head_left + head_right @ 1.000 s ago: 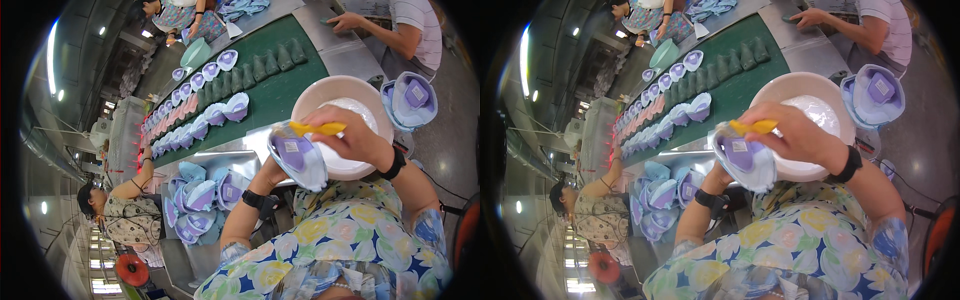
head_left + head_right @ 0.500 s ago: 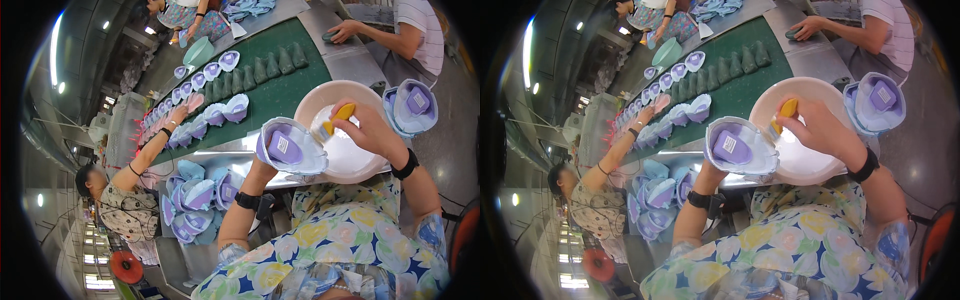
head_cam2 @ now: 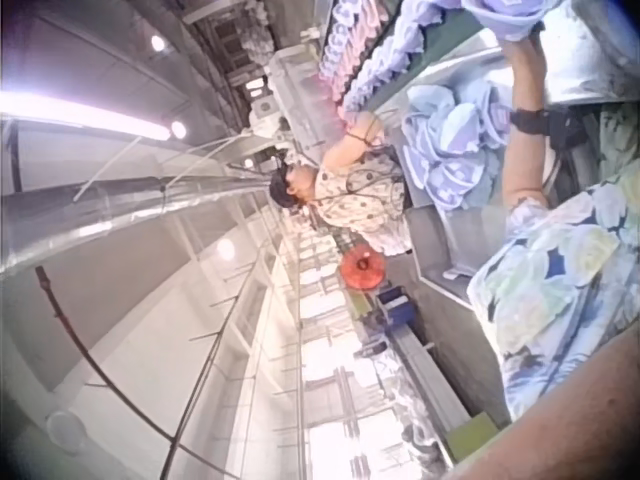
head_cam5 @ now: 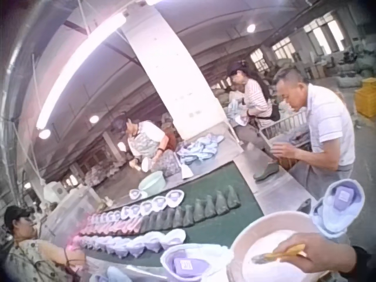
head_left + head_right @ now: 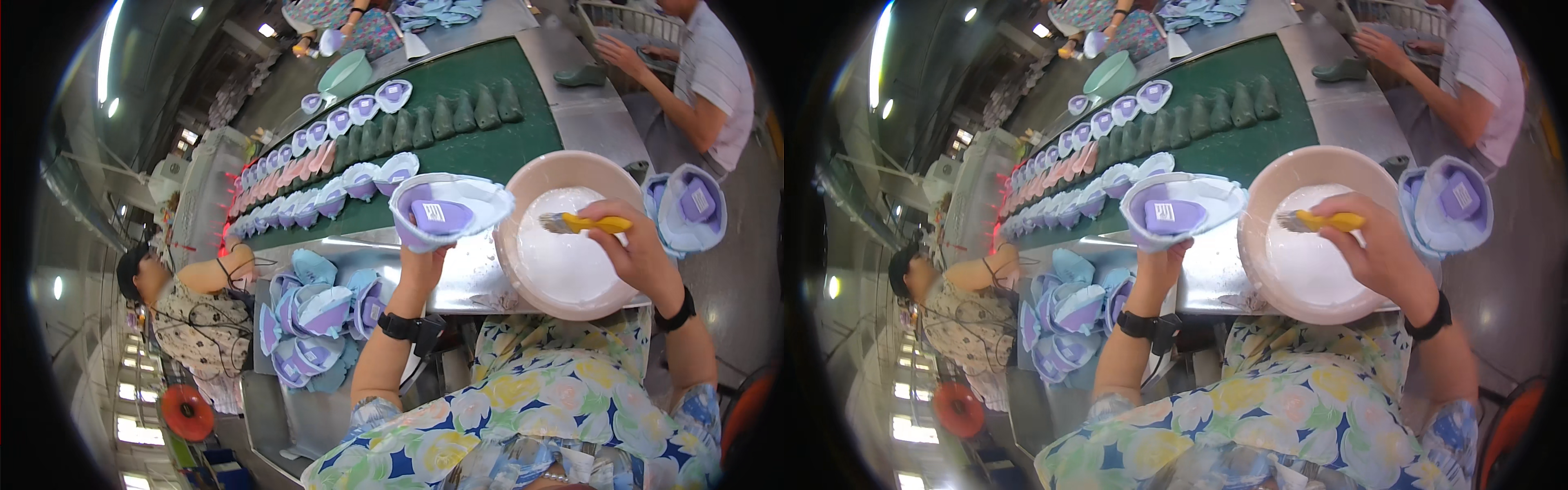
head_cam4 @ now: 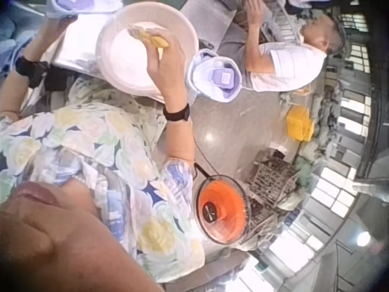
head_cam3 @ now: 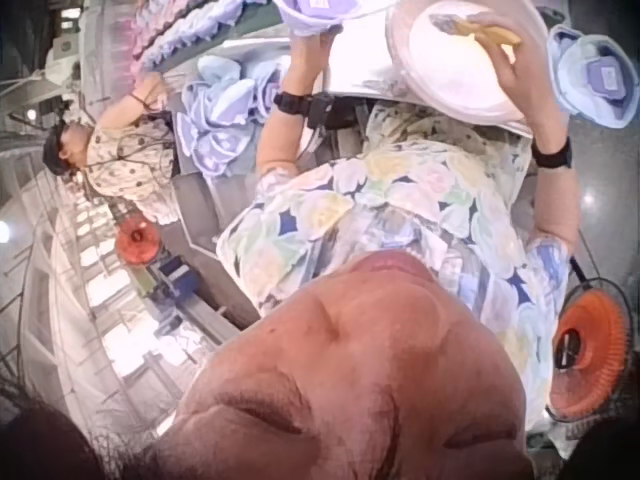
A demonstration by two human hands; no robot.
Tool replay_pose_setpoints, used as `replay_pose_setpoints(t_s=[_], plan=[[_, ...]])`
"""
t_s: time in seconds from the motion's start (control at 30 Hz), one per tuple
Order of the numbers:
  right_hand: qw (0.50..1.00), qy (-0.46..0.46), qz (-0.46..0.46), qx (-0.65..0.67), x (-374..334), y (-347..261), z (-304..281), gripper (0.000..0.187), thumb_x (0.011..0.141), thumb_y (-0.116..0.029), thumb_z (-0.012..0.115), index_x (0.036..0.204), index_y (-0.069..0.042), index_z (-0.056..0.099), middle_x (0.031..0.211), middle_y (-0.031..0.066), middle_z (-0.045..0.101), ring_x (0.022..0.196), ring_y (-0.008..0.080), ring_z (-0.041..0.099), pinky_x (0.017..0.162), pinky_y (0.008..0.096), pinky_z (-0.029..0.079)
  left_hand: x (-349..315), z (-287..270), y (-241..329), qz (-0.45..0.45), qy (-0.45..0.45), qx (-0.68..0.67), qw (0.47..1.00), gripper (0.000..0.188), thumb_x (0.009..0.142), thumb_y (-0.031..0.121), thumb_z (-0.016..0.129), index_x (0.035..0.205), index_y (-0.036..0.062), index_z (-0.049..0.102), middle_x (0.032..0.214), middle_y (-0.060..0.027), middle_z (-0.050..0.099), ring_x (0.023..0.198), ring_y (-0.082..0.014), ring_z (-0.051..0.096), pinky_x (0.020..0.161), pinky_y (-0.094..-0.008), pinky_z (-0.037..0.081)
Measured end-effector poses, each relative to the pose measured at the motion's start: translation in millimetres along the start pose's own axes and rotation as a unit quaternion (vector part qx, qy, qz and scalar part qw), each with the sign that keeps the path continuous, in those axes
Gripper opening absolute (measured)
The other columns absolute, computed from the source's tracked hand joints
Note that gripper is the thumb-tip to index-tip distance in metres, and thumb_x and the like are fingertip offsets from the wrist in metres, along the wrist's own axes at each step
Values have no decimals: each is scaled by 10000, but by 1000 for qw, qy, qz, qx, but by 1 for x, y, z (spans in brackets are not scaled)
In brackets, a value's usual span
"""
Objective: Applying adhesive to the inner edges of shoe uppers using a brush.
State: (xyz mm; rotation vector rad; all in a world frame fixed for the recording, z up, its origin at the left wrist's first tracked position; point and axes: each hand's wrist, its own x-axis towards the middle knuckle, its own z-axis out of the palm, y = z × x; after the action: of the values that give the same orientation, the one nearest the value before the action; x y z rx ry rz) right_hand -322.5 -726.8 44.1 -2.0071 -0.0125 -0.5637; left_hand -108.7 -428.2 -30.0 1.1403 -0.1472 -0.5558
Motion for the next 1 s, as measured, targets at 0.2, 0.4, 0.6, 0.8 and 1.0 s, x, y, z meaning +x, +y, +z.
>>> replay_pose_setpoints(t_s=[0.2,0.4,0.6,0.8,1.0], plan=[[997,-14,77,18,-11,12,-1,187,913,-20,670,1093,-18,622,1028,134,721,959,262,693,858,332,516,39,-72,-23,-67,131,1,989,151,1025,91,471,1110,84,595,933,-40,627,790,-174,609,685,-330,553],[992,-6,122,23,-16,16,1,173,906,-19,664,1076,-16,628,1017,135,723,932,278,698,847,329,516,123,-81,-57,-28,130,54,990,461,977,-62,414,1412,91,403,1281,-140,549,990,-276,636,821,-418,591],[987,-47,154,-2,-13,12,6,176,903,-25,666,1076,-18,631,1016,134,713,944,281,691,861,331,509,196,-129,-84,78,218,521,821,675,901,-40,545,1524,62,307,1289,-238,540,1144,-441,563,1050,-467,438],[981,-93,159,-56,-12,20,11,139,920,-38,652,1058,-22,641,1005,133,704,953,285,688,865,344,508,104,-187,-19,183,129,693,685,508,887,1,567,1393,18,526,1141,-180,659,1085,-334,639,969,-406,487],[977,-75,201,0,5,36,21,116,943,-51,639,1051,-11,627,964,129,690,946,227,691,848,325,513,-31,-207,89,-49,-14,667,743,545,852,189,676,1357,7,579,1148,-202,699,1077,-324,680,949,-401,531]])
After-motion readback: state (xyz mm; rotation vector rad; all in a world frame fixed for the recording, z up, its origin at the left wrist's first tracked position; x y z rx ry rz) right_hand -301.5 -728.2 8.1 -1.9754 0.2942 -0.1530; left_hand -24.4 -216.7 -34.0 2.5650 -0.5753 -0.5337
